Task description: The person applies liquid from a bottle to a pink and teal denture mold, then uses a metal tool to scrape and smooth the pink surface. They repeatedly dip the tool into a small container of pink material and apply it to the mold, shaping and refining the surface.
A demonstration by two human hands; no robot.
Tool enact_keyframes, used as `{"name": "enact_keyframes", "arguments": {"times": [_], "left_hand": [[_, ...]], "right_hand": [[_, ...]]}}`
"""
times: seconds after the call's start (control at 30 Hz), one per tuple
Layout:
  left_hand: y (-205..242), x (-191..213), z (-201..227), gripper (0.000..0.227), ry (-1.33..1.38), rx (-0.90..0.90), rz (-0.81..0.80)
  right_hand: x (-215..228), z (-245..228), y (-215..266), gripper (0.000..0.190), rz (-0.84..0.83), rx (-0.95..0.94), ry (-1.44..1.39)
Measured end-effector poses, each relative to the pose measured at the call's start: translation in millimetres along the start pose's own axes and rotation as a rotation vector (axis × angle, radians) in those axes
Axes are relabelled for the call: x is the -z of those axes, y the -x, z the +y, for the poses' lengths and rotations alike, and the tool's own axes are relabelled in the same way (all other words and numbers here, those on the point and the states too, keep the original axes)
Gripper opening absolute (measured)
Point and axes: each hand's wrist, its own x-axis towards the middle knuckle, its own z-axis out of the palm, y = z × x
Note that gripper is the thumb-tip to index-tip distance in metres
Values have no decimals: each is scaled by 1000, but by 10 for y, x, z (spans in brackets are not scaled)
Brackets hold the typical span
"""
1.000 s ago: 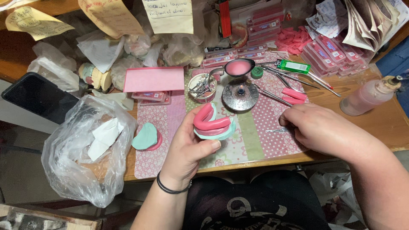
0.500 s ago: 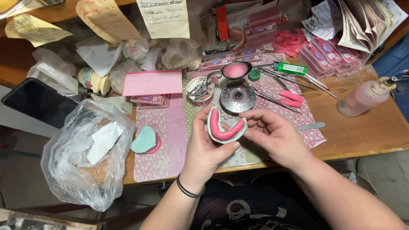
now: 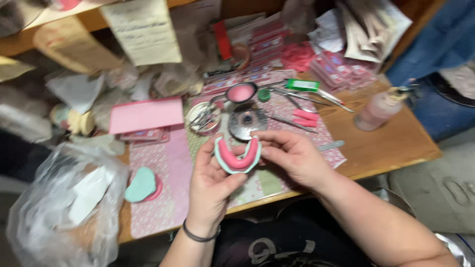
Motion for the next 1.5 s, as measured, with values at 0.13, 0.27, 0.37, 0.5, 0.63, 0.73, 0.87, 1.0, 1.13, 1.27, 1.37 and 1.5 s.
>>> {"name": "enact_keyframes", "arguments": {"times": [0.13, 0.27, 0.37, 0.5, 0.63, 0.73, 0.87, 1.0, 1.13, 1.27, 1.37, 1.5], "left_hand": [[-30, 22, -42, 83, 64, -31, -43], [-62, 38, 74, 81, 37, -40, -11], [-105, 70, 163, 83, 25, -34, 6], [-151, 96, 186, 87, 35, -42, 33], [-190, 151, 80, 83, 61, -92, 45], [-184, 201, 46, 81, 57, -92, 54], [-170, 256, -4, 84, 43, -78, 59], [-150, 285, -12, 85, 56, -35, 92], [-152, 308, -23, 89, -32, -110, 97], [-147, 315, -20, 88, -28, -135, 93], [-147, 327, -30, 88, -26, -139, 104], [-139, 308, -19, 88, -25, -135, 99]], "right_hand": [[143, -235, 208, 45, 7, 160, 399], [611, -319, 484, 11, 397, 833, 989], [1014, -418, 525, 24, 732, 969, 1021], [1498, -503, 453, 86, 856, 475, 1145], [1549, -415, 450, 66, 847, 29, 1196], [1248, -327, 519, 60, 839, 287, 1286], [445, -282, 534, 71, 634, 391, 1050], [-71, -188, 431, 76, 277, 485, 998], [-282, -138, 353, 77, 231, 527, 1086], [-316, -123, 334, 73, 239, 585, 1114], [-299, -129, 345, 70, 268, 558, 1124], [-382, -157, 354, 69, 211, 614, 1100]]}}
